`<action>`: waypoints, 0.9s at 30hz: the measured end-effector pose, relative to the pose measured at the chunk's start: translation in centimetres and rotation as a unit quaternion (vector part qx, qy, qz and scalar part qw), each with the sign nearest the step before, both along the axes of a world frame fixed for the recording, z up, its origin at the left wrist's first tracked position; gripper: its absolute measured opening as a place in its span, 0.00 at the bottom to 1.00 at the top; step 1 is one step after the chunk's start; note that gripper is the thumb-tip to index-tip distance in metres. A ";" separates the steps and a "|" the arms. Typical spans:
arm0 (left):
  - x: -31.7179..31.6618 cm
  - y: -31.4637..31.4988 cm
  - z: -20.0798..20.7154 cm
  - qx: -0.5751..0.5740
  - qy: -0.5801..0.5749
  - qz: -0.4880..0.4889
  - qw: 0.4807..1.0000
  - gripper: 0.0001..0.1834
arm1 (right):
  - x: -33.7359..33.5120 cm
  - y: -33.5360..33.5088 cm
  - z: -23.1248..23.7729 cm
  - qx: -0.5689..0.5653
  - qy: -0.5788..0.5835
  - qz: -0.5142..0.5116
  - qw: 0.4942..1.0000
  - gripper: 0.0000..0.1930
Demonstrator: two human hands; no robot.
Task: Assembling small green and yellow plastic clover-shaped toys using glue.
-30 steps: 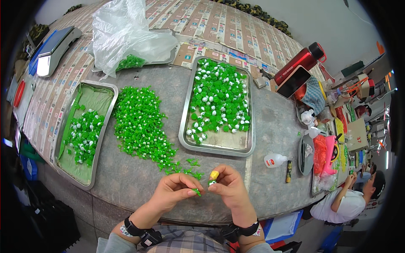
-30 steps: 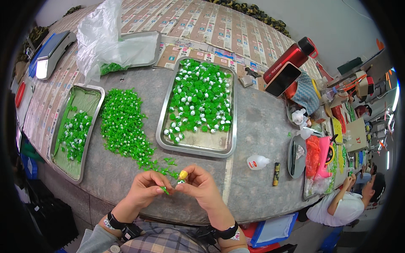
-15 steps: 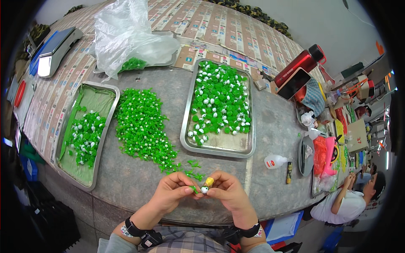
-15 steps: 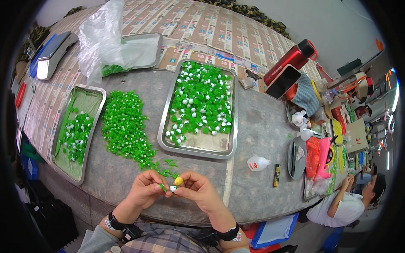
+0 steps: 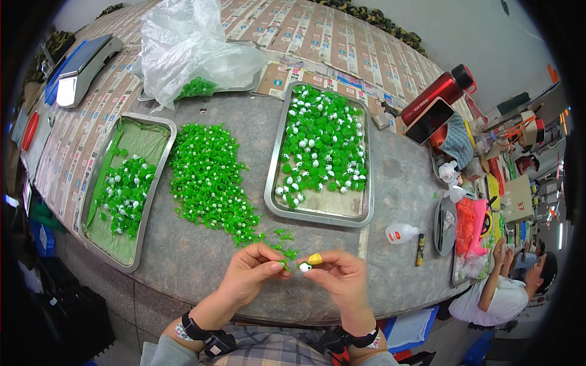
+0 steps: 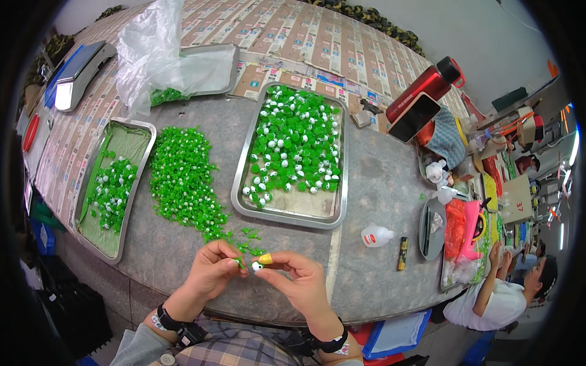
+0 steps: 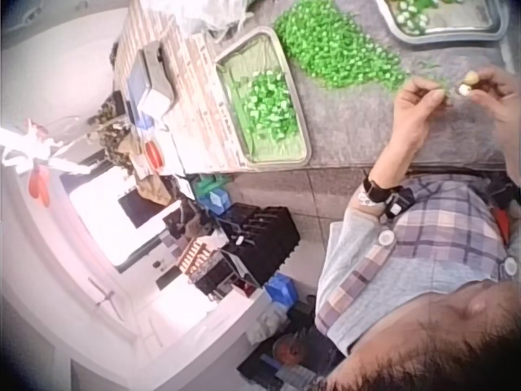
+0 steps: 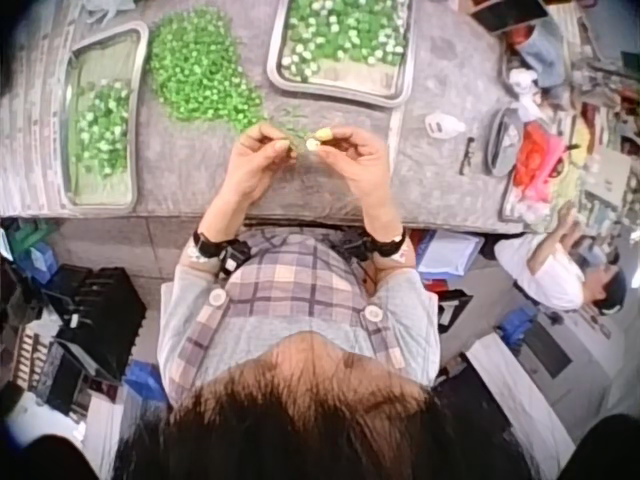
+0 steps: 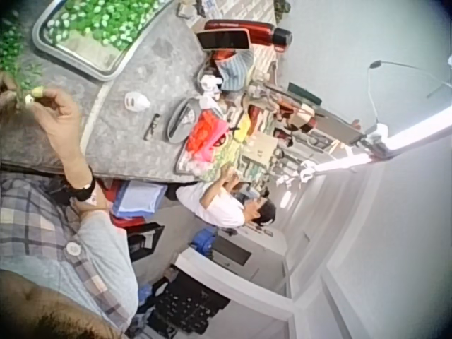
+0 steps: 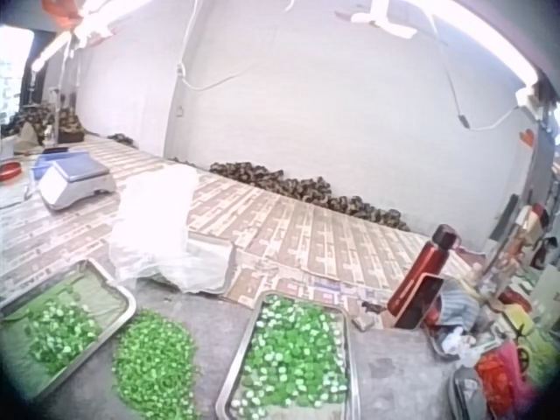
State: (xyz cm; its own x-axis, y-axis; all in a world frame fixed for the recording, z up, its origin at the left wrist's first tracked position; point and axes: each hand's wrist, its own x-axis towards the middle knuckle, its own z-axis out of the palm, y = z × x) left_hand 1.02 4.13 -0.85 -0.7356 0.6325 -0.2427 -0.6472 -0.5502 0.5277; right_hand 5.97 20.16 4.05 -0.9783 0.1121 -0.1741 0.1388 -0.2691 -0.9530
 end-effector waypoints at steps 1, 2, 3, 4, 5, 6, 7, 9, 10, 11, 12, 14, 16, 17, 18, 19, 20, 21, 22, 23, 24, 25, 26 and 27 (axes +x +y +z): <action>0.0 0.0 0.0 -0.016 0.007 0.008 1.000 0.04 | -0.1 -0.1 0.0 -0.001 0.000 0.001 1.000 0.11; 0.1 0.0 0.1 -0.017 0.007 0.009 1.000 0.04 | -0.2 -0.4 -0.1 0.011 -0.013 0.011 1.000 0.10; 0.1 0.0 0.2 -0.033 0.023 0.012 0.999 0.04 | -0.3 -0.5 -0.1 0.024 -0.025 0.021 0.999 0.10; 0.1 0.1 0.3 -0.050 0.039 0.015 0.998 0.04 | -0.3 -0.6 -0.3 0.024 -0.025 0.022 0.999 0.10; 0.0 0.2 0.4 -0.051 0.039 0.016 0.998 0.04 | -0.3 -0.6 -0.4 0.014 -0.017 0.015 1.000 0.10; 0.0 0.3 0.5 -0.051 0.045 0.015 0.998 0.04 | -0.3 -0.6 -0.6 0.004 -0.009 0.008 1.000 0.10; 0.0 0.3 0.6 -0.051 0.051 0.014 0.997 0.03 | -0.2 -0.7 -0.7 0.003 -0.009 0.008 1.000 0.10; 0.2 0.2 0.6 -0.078 0.094 0.027 0.992 0.03 | -0.1 -0.6 -0.9 0.027 -0.017 0.007 0.999 0.10; 0.3 0.2 0.5 -0.105 0.137 0.040 0.984 0.03 | -0.1 -0.7 -0.9 0.027 -0.018 0.007 0.999 0.10; 0.3 0.3 0.7 -0.105 0.137 0.039 0.984 0.03 | 0.0 -0.8 -0.9 0.044 -0.025 0.005 0.999 0.10; 0.4 0.3 1.1 -0.165 0.180 0.055 0.968 0.04 | -0.1 -0.9 -0.9 0.060 -0.032 0.004 0.998 0.10; 0.4 0.3 1.3 -0.224 0.221 0.069 0.947 0.05 | -0.1 -0.8 -0.6 0.042 -0.059 0.005 0.997 0.10; 0.2 0.4 1.3 -0.273 0.288 0.052 0.916 0.06 | -0.1 -0.6 -0.6 0.025 -0.087 0.004 0.996 0.10; 0.0 0.4 1.5 -0.272 0.288 0.052 0.917 0.06 | -0.1 -0.5 -0.6 -0.006 -0.087 0.003 0.996 0.10; -0.2 0.4 1.8 -0.299 0.348 0.047 0.887 0.06 | -0.1 -0.4 -0.7 -0.038 -0.086 0.001 0.996 0.10; -0.3 0.4 1.9 -0.325 0.406 0.041 0.853 0.07 | 0.0 -0.1 -0.8 -0.037 -0.087 0.000 0.996 0.10; -0.3 0.4 1.8 -0.324 0.406 0.040 0.854 0.07 | 0.1 0.2 -0.9 -0.012 -0.104 0.022 0.994 0.10; -0.3 0.3 1.7 -0.338 0.448 0.046 0.826 0.07 | 0.1 0.4 -1.1 0.013 -0.122 0.044 0.991 0.11; -0.3 0.3 1.6 -0.352 0.488 0.052 0.797 0.08 | 0.2 0.5 -1.3 0.014 -0.123 0.043 0.991 0.11; -0.3 0.4 1.6 -0.351 0.488 0.051 0.797 0.08 | 0.2 0.6 -1.5 0.007 -0.129 0.046 0.991 0.11; -0.3 0.4 1.6 -0.362 0.505 0.052 0.781 0.08 | 0.2 0.6 -1.7 0.000 -0.136 0.049 0.990 0.10; -0.3 0.4 1.6 -0.374 0.522 0.053 0.765 0.08 | 0.2 0.6 -1.8 0.000 -0.136 0.050 0.989 0.10; -0.3 0.5 1.5 -0.374 0.522 0.054 0.765 0.08 | 0.3 0.6 -1.9 -0.019 -0.138 0.039 0.989 0.10; -0.2 0.5 1.5 -0.376 0.535 0.057 0.754 0.09 | 0.4 0.5 -2.0 -0.039 -0.140 0.029 0.989 0.10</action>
State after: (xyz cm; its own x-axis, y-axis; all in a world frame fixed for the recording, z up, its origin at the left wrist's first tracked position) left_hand 0.77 4.66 0.66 -0.8040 0.5298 0.2701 0.3998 0.1453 0.9050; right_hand 6.35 20.66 2.09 -0.8946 0.0331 -0.4456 0.4122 -0.3236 -0.8517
